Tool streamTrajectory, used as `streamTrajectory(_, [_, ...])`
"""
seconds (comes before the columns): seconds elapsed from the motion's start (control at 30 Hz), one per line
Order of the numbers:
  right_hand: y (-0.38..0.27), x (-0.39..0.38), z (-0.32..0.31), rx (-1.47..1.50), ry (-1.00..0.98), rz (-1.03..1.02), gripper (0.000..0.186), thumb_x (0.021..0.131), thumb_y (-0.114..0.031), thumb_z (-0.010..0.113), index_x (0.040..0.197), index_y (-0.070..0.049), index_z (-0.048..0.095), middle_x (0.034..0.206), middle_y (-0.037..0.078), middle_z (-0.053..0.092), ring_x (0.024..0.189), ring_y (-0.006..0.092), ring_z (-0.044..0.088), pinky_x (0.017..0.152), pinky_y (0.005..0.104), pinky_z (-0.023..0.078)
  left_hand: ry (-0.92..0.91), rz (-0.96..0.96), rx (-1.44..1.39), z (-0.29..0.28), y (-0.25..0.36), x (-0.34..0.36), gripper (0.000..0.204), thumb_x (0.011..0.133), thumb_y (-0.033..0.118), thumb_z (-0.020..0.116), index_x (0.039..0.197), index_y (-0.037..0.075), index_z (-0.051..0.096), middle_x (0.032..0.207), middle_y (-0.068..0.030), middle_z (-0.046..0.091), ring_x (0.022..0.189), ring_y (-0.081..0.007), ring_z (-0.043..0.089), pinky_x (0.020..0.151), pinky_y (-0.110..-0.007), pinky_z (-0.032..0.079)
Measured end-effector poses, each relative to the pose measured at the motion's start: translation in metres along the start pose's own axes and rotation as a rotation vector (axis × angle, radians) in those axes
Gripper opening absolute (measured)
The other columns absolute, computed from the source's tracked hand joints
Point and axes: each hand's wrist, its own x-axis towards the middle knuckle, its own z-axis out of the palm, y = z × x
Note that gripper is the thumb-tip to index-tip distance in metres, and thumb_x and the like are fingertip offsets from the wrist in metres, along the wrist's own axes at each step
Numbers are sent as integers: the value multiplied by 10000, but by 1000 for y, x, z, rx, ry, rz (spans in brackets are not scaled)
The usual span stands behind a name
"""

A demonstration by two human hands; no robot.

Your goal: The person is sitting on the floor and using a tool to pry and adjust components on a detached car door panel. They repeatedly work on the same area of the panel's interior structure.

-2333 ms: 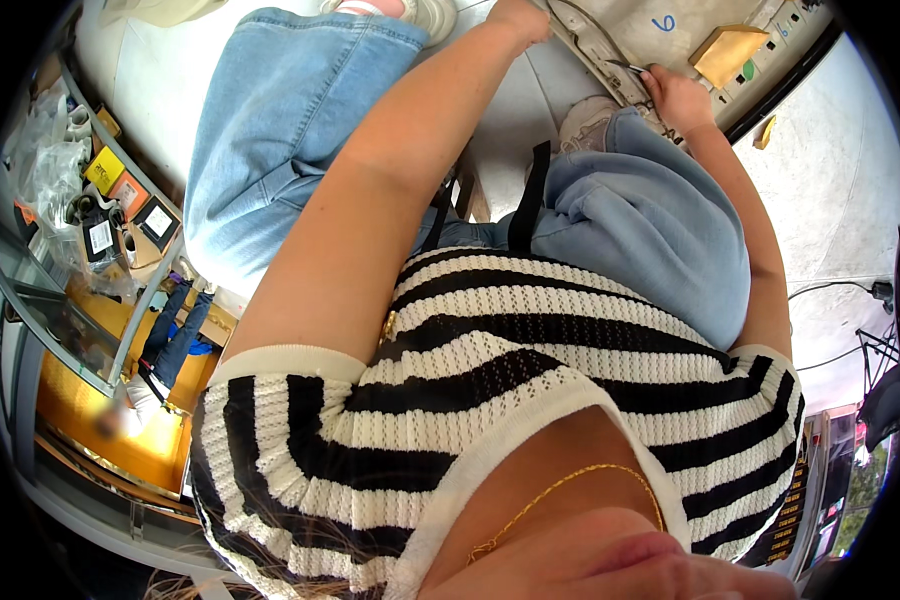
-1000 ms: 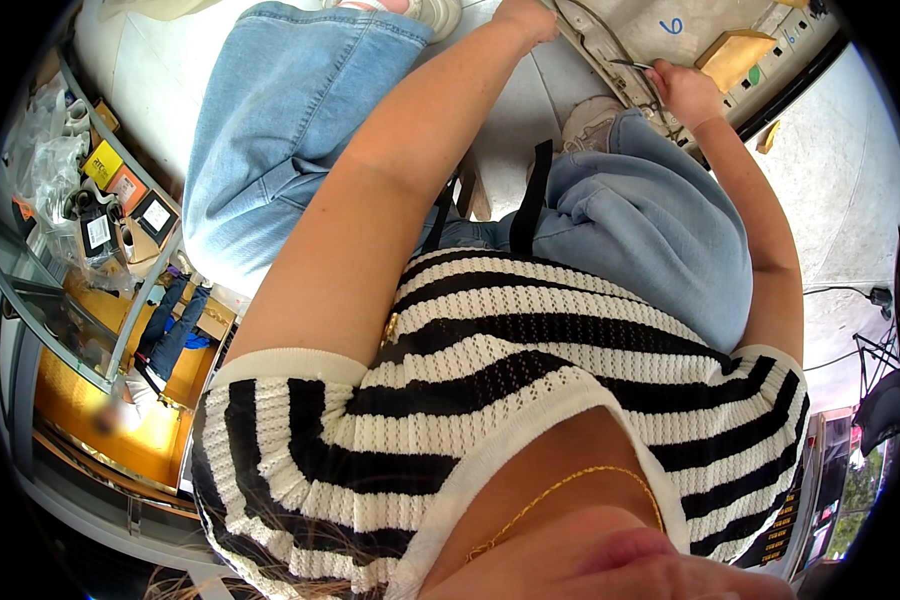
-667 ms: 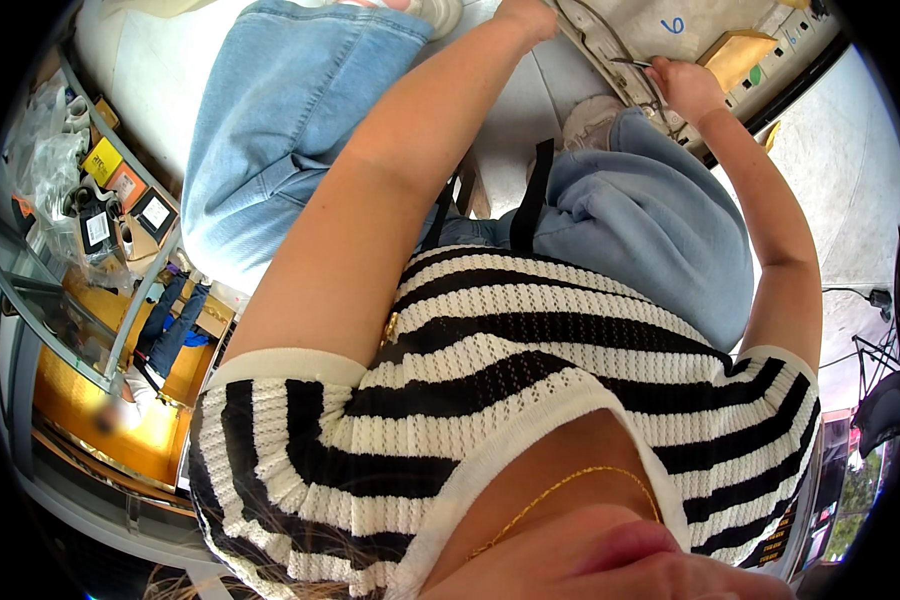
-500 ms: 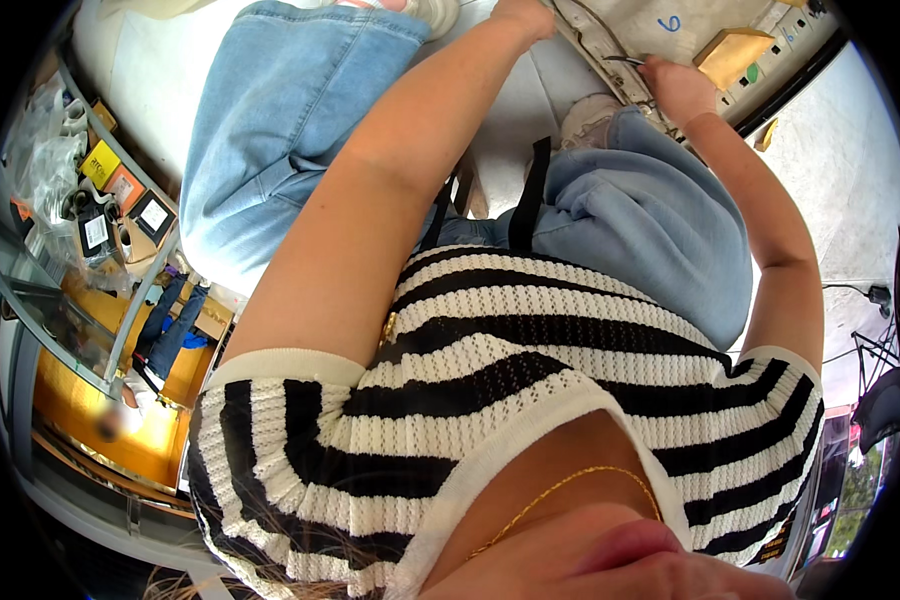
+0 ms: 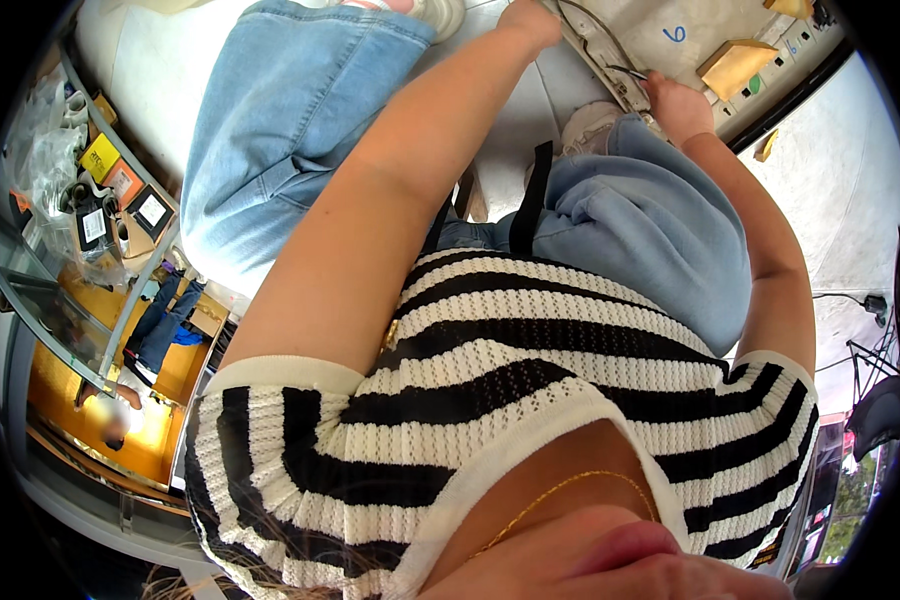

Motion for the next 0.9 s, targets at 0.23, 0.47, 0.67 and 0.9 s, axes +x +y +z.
streamTrajectory(0.23, [-2, 3, 4, 12, -3, -13, 282, 935, -346, 387, 918, -88, 498, 760, 141, 641, 715, 332, 626, 617, 441, 496, 41, 285, 376, 26, -39, 41, 299, 807, 236, 467, 899, 39, 672, 958, -170, 645, 922, -306, 610, 812, -383, 468])
streamTrajectory(0.47, [-2, 2, -2, 19, -45, -15, 285, 934, -335, 390, 903, -75, 503, 767, 153, 638, 725, 340, 623, 627, 450, 491, 6, 404, 685, 32, -40, 48, 303, 796, 238, 461, 920, 77, 685, 991, -124, 652, 943, -270, 612, 823, -370, 468])
streamTrajectory(0.67, [-5, 3, -14, 0, -73, -52, 288, 930, -332, 398, 900, -69, 511, 767, 159, 636, 737, 343, 620, 642, 449, 487, -37, 424, 733, 28, -37, 43, 302, 785, 231, 459, 908, 83, 691, 989, -111, 656, 942, -265, 614, 821, -369, 469])
streamTrajectory(0.9, [-1, 14, -26, -20, -145, -103, 291, 925, -315, 407, 893, -57, 538, 801, 163, 635, 776, 342, 613, 672, 450, 481, 15, 322, 518, 28, -36, 39, 279, 762, 202, 472, 872, 65, 688, 957, -140, 655, 915, -282, 620, 801, -378, 474])
